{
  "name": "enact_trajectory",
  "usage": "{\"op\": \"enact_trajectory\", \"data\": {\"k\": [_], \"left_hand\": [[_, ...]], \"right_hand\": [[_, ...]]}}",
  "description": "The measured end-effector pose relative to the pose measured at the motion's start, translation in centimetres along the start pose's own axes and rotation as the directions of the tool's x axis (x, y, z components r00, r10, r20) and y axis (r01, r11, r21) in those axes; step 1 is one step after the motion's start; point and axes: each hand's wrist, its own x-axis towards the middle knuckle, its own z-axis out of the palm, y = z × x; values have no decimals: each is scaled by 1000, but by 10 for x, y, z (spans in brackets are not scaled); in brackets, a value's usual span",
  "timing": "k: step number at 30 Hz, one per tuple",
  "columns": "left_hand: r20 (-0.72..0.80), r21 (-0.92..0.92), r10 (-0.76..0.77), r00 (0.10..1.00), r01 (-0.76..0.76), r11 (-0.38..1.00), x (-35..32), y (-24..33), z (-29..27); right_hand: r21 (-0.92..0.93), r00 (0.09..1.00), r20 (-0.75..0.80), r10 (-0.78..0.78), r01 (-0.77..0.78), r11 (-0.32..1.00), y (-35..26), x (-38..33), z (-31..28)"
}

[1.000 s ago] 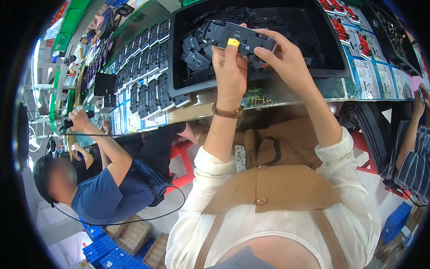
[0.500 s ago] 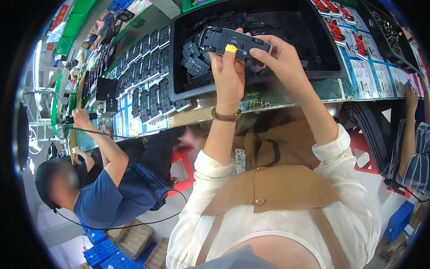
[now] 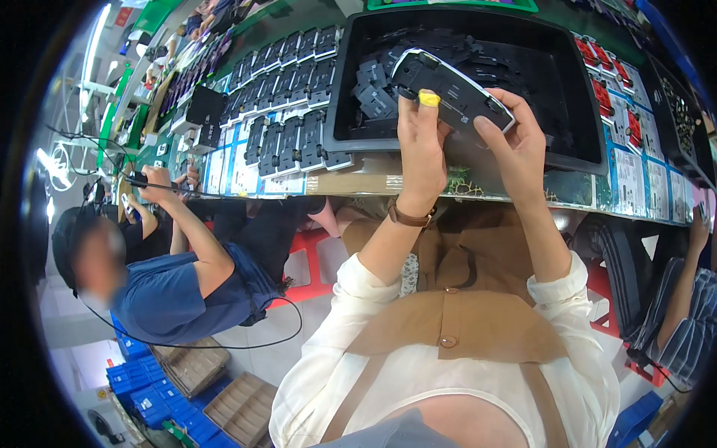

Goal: Assembling, inspecting, and packing plastic toy car components at a factory workstation.

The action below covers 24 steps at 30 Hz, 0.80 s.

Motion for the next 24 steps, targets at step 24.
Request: {"op": "enact_trajectory", "data": {"k": [24], "left_hand": [[-3, 212, 59, 998, -57, 976, -7, 37, -19]], "right_hand": [[22, 998, 8, 68, -68, 997, 7, -6, 39]]}}
